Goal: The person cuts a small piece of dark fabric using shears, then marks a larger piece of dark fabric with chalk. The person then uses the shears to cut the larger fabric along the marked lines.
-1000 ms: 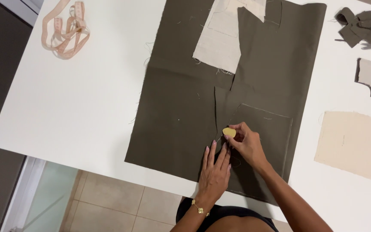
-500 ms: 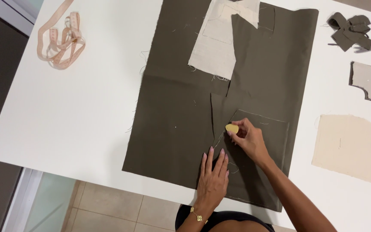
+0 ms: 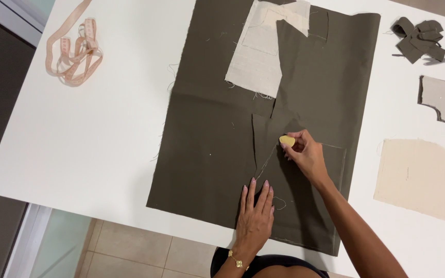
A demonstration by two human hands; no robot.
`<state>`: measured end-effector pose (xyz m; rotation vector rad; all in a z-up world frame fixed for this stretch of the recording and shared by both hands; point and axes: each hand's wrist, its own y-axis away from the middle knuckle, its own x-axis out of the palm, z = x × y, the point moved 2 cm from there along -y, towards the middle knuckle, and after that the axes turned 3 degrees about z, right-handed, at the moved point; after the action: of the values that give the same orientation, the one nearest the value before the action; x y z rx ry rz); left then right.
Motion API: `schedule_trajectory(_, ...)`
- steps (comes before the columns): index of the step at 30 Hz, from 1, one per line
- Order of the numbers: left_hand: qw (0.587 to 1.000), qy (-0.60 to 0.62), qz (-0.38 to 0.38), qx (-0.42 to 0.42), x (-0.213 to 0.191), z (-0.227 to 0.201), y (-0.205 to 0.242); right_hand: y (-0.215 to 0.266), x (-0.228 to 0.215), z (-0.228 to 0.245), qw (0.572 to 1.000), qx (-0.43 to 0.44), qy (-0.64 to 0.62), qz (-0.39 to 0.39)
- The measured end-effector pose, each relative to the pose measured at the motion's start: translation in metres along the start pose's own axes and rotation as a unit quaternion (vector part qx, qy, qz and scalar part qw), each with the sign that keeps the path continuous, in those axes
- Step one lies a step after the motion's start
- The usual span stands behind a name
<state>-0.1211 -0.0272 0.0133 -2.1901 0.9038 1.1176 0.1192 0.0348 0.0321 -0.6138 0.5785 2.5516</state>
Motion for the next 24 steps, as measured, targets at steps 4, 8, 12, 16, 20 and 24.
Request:
schedule_trajectory(4,1.000,-0.003,-0.001,0.002,-0.001,0.000,0.000,-0.010,-0.003,-0.002,1.000,-0.012,0.008,-0.027)
schedule_trajectory(8,1.000,0.018,-0.014,0.000,-0.003,-0.001,0.000,-0.004,-0.004,0.007,0.998,-0.001,-0.036,-0.053)
schedule_trajectory(12,0.997,0.077,-0.018,0.020,-0.009,0.000,0.010,0.033,0.018,0.001,0.999,0.027,-0.026,0.017)
schedule_trajectory(16,0.994,0.074,-0.014,0.077,-0.006,0.002,0.029,0.054,0.033,0.001,0.996,0.046,-0.013,0.076)
schedule_trajectory(20,0.994,0.053,-0.010,0.098,-0.011,0.002,0.036,0.059,0.036,0.003,0.996,0.026,-0.001,0.079)
schedule_trajectory(24,0.991,0.089,-0.022,0.098,-0.006,0.000,0.038,0.071,0.042,0.001,0.996,0.026,0.001,0.089)
